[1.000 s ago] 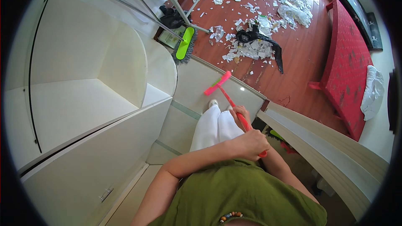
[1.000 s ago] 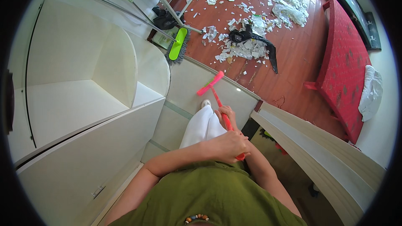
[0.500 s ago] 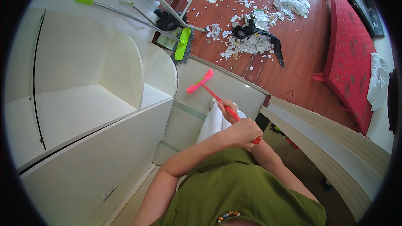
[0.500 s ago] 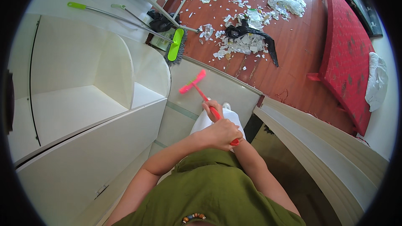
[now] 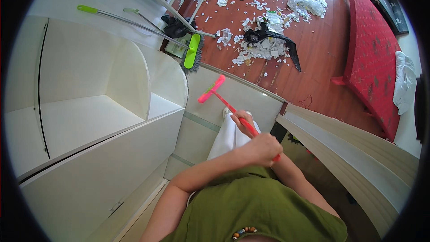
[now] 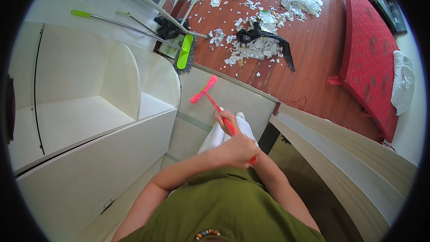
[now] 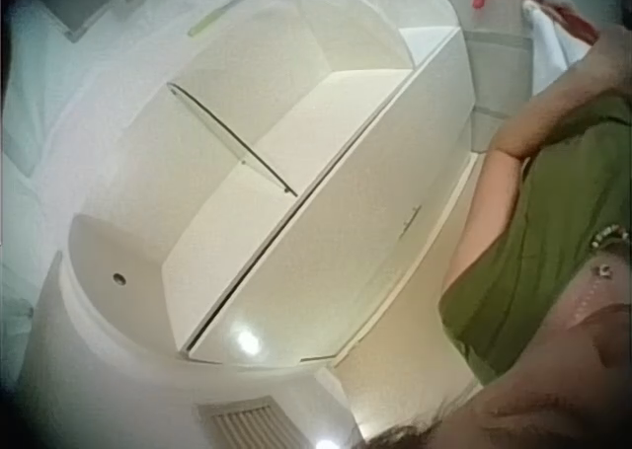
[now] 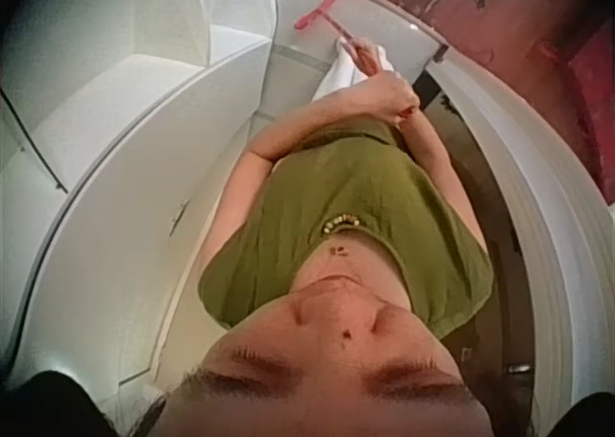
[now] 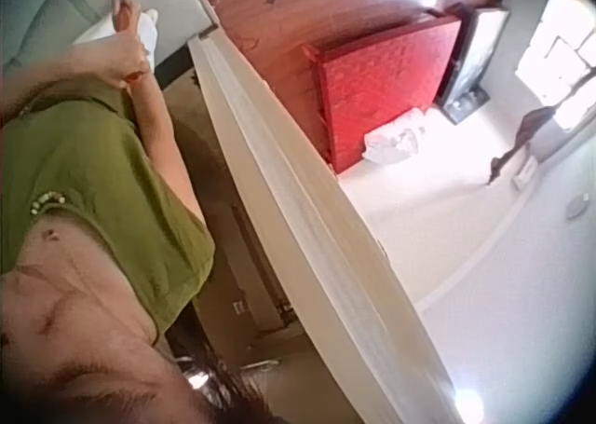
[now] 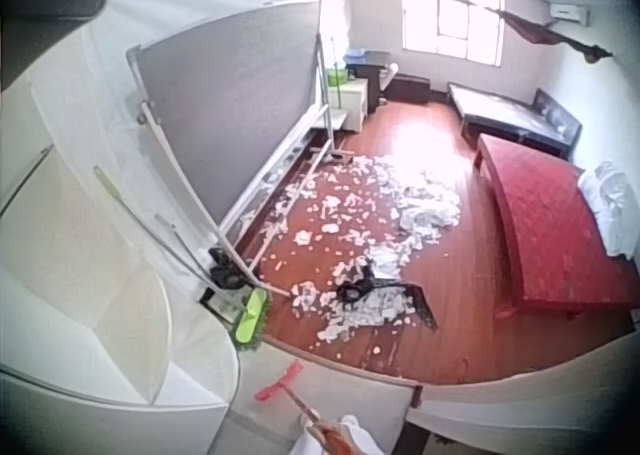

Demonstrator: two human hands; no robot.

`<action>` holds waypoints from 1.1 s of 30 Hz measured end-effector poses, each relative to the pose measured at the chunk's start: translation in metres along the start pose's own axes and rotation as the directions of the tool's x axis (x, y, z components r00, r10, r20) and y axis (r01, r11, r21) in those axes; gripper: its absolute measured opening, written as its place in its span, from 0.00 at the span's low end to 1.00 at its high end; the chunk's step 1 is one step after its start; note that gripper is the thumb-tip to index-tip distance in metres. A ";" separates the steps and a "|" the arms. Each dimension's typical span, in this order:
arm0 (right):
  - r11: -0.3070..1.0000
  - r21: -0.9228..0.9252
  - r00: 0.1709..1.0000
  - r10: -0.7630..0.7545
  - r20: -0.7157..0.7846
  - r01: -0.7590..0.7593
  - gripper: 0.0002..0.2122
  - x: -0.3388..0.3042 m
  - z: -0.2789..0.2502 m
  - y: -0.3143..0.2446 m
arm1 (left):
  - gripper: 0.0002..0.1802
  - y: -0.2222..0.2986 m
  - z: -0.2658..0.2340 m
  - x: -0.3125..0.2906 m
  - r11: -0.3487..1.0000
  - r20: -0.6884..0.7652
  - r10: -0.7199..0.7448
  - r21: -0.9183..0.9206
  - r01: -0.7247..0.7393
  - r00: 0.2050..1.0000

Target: Sweep the paper scraps and debris from the floor into a pile.

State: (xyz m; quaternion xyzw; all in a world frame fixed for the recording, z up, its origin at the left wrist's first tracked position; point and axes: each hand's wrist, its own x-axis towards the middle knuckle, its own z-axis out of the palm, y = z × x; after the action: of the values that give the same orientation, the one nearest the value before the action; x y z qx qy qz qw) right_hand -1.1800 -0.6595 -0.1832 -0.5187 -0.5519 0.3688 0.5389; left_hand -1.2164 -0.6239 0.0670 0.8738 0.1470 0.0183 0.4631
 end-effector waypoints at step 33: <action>0.969 -0.235 0.886 0.036 0.461 0.083 0.18 0.135 -0.105 -0.002 | 0.17 0.009 -0.012 -0.006 0.952 -0.727 -0.257 -0.305 0.036 0.636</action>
State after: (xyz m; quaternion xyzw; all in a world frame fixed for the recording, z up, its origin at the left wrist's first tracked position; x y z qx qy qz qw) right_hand -1.0619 -0.5451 -0.1371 -0.4723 -0.7121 0.4032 0.3274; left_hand -1.2224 -0.6205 0.0821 0.7012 0.3946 0.3634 0.4696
